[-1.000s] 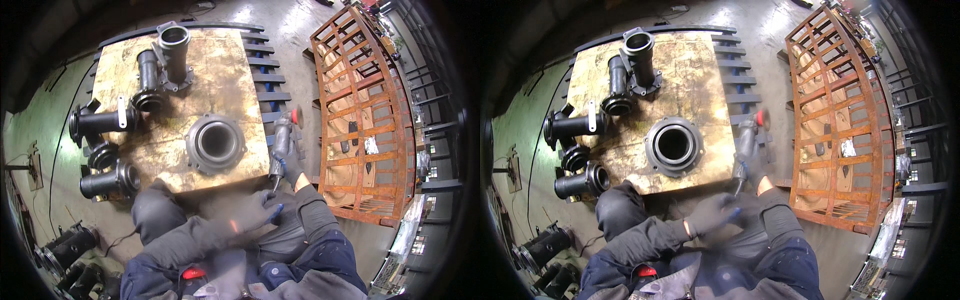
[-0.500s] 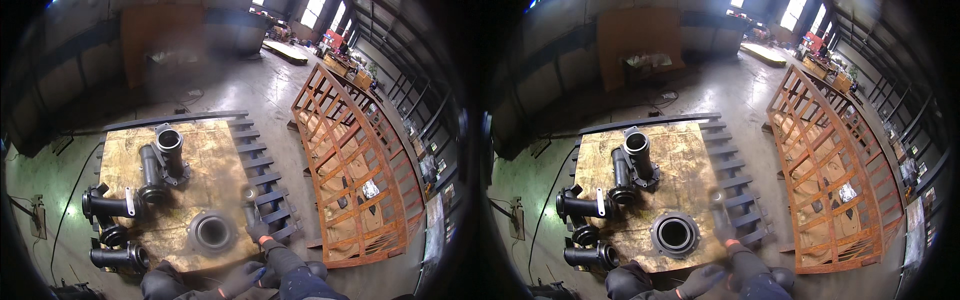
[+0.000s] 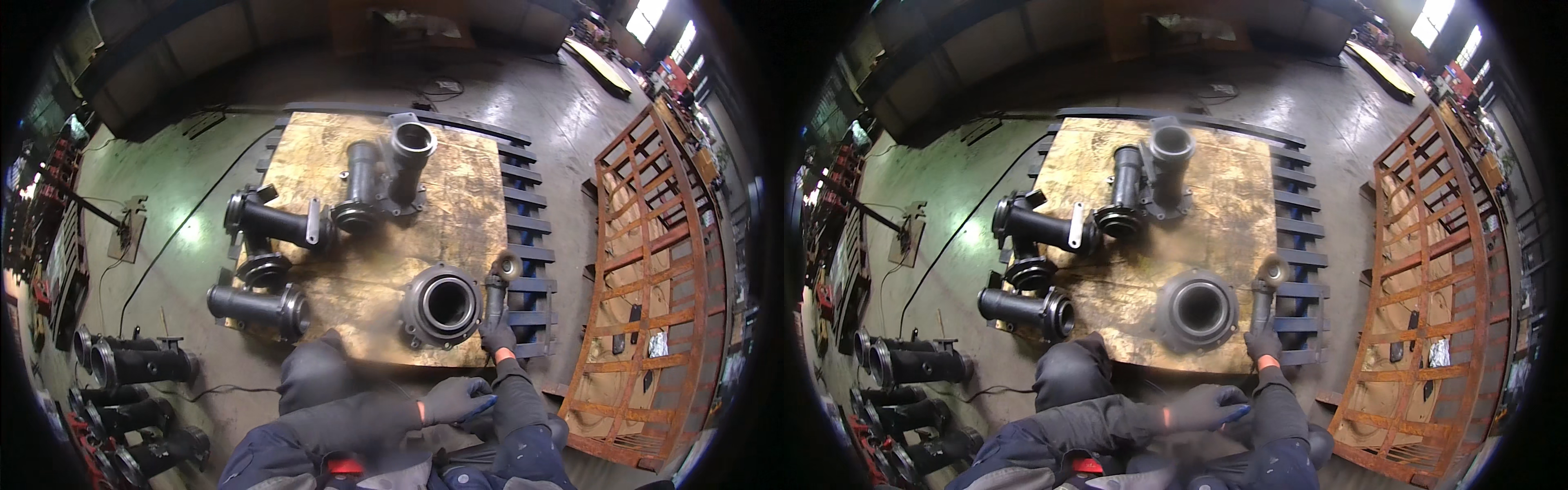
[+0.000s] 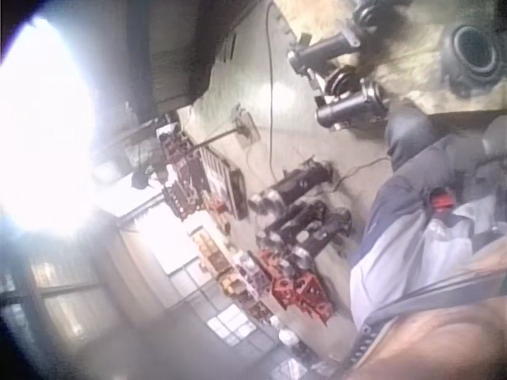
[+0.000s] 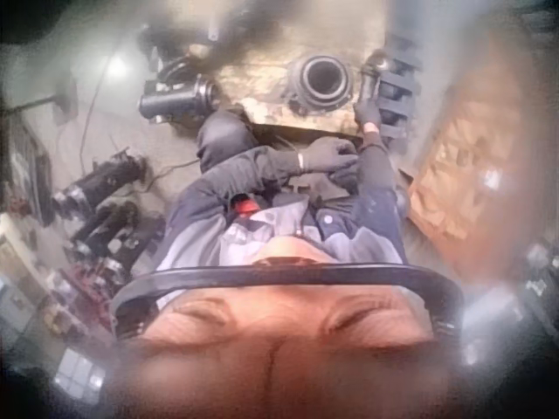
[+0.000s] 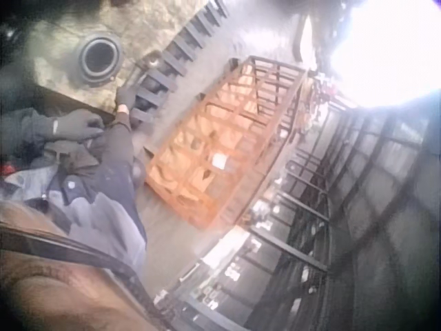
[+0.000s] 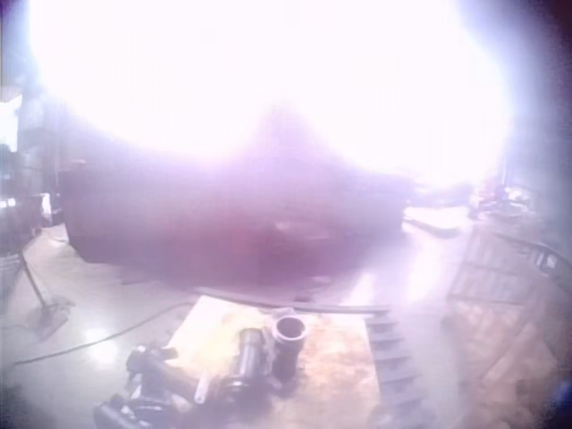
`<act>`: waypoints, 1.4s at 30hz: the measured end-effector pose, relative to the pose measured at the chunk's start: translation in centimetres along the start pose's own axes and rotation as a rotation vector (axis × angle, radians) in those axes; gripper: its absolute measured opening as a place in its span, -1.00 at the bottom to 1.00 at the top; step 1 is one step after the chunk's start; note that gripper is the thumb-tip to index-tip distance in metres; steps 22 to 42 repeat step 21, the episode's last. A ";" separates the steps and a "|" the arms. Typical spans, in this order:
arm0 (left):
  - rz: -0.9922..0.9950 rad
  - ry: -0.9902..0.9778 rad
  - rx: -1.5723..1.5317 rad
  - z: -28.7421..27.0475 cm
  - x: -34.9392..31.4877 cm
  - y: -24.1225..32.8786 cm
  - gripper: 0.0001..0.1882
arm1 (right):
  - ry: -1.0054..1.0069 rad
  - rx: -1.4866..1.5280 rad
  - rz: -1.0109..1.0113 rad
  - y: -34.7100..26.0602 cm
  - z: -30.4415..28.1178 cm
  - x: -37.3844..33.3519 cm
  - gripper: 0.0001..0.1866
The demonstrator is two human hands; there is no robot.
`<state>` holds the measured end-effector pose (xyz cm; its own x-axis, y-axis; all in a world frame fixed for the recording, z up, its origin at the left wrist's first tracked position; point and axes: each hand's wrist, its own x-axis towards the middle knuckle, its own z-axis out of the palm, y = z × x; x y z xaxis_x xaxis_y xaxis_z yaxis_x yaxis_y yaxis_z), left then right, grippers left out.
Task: The person uses an angle grinder to smooth the surfaces of several black metal parts placed on a wooden workbench. They rotate each part to grind different sides and then set them aside.
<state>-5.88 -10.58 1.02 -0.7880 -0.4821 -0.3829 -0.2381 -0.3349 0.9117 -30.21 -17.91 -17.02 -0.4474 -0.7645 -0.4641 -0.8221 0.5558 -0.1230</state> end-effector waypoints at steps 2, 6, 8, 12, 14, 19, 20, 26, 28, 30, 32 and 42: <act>-0.047 -0.007 -0.014 -0.1 -0.5 0.3 -0.56 | -0.014 0.033 -0.016 0.8 0.7 -0.5 0.13; 0.016 0.020 0.113 -0.4 -0.6 1.3 -0.56 | 0.024 0.064 -0.003 3.6 1.3 -1.7 0.17; 0.113 0.090 0.245 0.2 0.9 -0.3 -0.56 | 0.076 0.088 -0.058 4.9 0.4 -2.2 0.12; 0.182 0.167 0.315 -0.7 1.2 -1.8 -0.60 | 0.160 0.253 -0.324 1.2 -8.3 -7.7 -0.14; -0.005 0.103 0.127 -0.9 0.0 0.0 -0.60 | 0.141 0.276 -0.319 -0.9 -12.8 -11.7 -0.26; 0.013 0.055 0.166 0.0 -0.1 0.2 -0.58 | 0.044 0.599 -0.324 0.7 -12.5 -14.8 -0.38; 0.032 0.065 0.228 0.2 0.0 -0.4 -0.56 | 0.017 0.671 -0.344 1.2 -11.4 -14.2 -0.39; -0.005 0.101 0.232 -0.4 -0.4 -0.7 -0.56 | -0.047 0.533 -0.346 -1.3 -13.5 -16.2 -0.42; -0.005 0.101 0.232 -0.4 -0.4 -0.7 -0.56 | -0.047 0.533 -0.346 -1.3 -13.5 -16.2 -0.42; -0.005 0.101 0.232 -0.4 -0.4 -0.7 -0.56 | -0.047 0.533 -0.346 -1.3 -13.5 -16.2 -0.42; -0.005 0.101 0.232 -0.4 -0.4 -0.7 -0.56 | -0.047 0.533 -0.346 -1.3 -13.5 -16.2 -0.42; -0.005 0.101 0.232 -0.4 -0.4 -0.7 -0.56 | -0.047 0.533 -0.346 -1.3 -13.5 -16.2 -0.42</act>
